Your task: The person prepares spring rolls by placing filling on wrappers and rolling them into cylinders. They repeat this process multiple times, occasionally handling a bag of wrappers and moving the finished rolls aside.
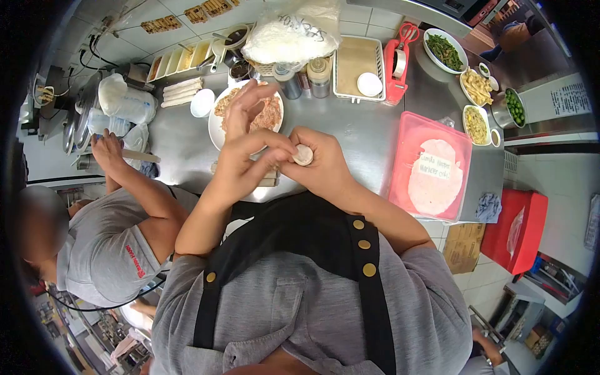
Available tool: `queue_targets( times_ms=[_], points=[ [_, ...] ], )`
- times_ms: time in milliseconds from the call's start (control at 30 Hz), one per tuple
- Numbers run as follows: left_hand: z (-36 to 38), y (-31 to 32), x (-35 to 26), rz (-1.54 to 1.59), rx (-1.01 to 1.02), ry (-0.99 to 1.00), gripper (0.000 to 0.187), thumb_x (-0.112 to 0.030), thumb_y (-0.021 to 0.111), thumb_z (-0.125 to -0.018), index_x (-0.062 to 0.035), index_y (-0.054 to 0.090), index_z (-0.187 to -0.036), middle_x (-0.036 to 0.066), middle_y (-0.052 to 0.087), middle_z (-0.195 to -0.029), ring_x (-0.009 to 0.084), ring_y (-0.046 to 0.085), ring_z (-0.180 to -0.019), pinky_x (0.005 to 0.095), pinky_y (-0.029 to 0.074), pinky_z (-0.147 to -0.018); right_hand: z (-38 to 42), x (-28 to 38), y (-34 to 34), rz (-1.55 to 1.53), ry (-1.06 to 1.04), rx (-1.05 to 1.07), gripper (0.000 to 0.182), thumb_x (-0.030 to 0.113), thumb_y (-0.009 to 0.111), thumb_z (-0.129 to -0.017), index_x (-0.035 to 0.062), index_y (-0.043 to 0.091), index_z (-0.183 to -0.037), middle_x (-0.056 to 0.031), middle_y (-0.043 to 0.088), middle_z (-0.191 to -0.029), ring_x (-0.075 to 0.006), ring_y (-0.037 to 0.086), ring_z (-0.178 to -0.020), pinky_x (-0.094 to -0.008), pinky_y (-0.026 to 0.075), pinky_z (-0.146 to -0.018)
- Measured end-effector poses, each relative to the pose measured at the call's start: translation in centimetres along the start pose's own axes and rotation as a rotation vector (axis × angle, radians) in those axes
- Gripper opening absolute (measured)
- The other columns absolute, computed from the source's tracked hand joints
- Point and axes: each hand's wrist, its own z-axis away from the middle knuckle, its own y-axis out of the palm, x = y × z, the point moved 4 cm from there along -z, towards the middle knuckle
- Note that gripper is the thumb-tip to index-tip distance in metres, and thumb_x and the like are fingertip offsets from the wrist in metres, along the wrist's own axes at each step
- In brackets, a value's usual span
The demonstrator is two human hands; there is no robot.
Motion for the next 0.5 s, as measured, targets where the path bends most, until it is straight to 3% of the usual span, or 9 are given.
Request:
queue_targets(
  times_ms=[67, 133, 167, 233, 367, 433, 467, 500],
  points=[
    [0.2, 0.0, 0.7, 0.185, -0.053, -0.075, 0.018, -0.028, 0.088, -0.074, -0.0210, 0.083, -0.090, 0.013, 0.052, -0.152, 0.0437, 0.027, -0.151, 0.0568, 0.023, -0.124, -0.1, -0.1, 0.1, -0.054, -0.027, -0.006, 0.020, 0.005, 0.078, -0.081, 0.0025, 0.059, -0.083, -0.0023, 0.060, -0.074, -0.0079, 0.054, -0.073, -0.0284, 0.047, -0.066],
    [0.0, -0.5, -0.8, -0.042, -0.091, 0.063, 0.017, -0.030, 0.088, -0.074, -0.0209, 0.083, -0.088, 0.015, 0.051, -0.153, 0.0435, 0.027, -0.151, 0.0568, 0.023, -0.123, -0.2, 0.0, 0.0, -0.107, -0.056, -0.007, 0.020, 0.005, 0.078, -0.080, 0.0026, 0.059, -0.084, -0.0032, 0.060, -0.074, -0.0087, 0.055, -0.073, -0.0288, 0.047, -0.066],
    [0.2, -0.2, -0.6, -0.041, -0.093, 0.061, 0.017, -0.030, 0.088, -0.074, -0.0209, 0.083, -0.088, 0.015, 0.051, -0.153, 0.0435, 0.027, -0.151, 0.0568, 0.023, -0.123, -0.2, 0.1, 0.0, -0.002, -0.089, -0.014, 0.021, 0.005, 0.079, -0.079, 0.0028, 0.059, -0.084, -0.0043, 0.060, -0.074, -0.0099, 0.056, -0.074, -0.0293, 0.047, -0.067],
    [0.7, 0.5, -0.8, -0.230, -0.121, 0.247, 0.024, -0.034, 0.090, -0.070, -0.0198, 0.083, -0.087, 0.019, 0.050, -0.153, 0.0435, 0.027, -0.151, 0.0557, 0.026, -0.122, -0.2, 0.2, -0.1, 0.102, -0.121, -0.018, 0.023, 0.005, 0.080, -0.077, 0.0031, 0.059, -0.085, -0.0054, 0.060, -0.074, -0.0110, 0.057, -0.074, -0.0297, 0.048, -0.067],
    [0.4, 0.4, -0.2, -0.268, -0.075, 0.299, 0.025, -0.037, 0.092, -0.066, -0.0194, 0.083, -0.080, 0.018, 0.047, -0.156, 0.0425, 0.027, -0.151, 0.0540, 0.028, -0.121, -0.1, 0.2, -0.1, 0.187, -0.140, 0.014, 0.026, 0.004, 0.082, -0.076, 0.0039, 0.059, -0.088, -0.0066, 0.061, -0.077, -0.0132, 0.058, -0.073, -0.0296, 0.048, -0.067],
    [0.6, 0.7, 2.0, 0.377, 0.005, 0.040, 0.040, -0.028, 0.093, -0.069, -0.0160, 0.077, -0.104, 0.010, 0.051, -0.154, 0.0392, 0.037, -0.146, 0.0514, 0.032, -0.118, -0.3, 0.3, 0.0, 0.164, -0.153, 0.052, 0.027, 0.005, 0.082, -0.078, 0.0046, 0.059, -0.091, -0.0054, 0.063, -0.078, -0.0125, 0.058, -0.073, -0.0289, 0.047, -0.067],
    [0.7, 1.3, 2.3, 0.379, 0.003, 0.041, 0.040, -0.028, 0.093, -0.069, -0.0160, 0.077, -0.104, 0.010, 0.051, -0.154, 0.0392, 0.037, -0.146, 0.0514, 0.032, -0.118, -0.7, 0.5, 0.0, 0.071, -0.184, 0.008, 0.026, 0.006, 0.080, -0.083, 0.0055, 0.059, -0.098, -0.0035, 0.063, -0.078, -0.0110, 0.057, -0.071, -0.0280, 0.047, -0.066],
    [1.0, 2.4, 3.2, 1.000, -0.019, -0.140, 0.057, -0.027, 0.094, -0.070, -0.0136, 0.068, -0.120, 0.010, 0.052, -0.152, 0.0353, 0.040, -0.145, 0.0502, 0.033, -0.118, -1.0, 0.7, 0.0, -0.022, -0.212, -0.038, 0.025, 0.008, 0.078, -0.088, 0.0063, 0.059, -0.105, -0.0017, 0.063, -0.077, -0.0095, 0.057, -0.069, -0.0272, 0.048, -0.065]
  ],
)
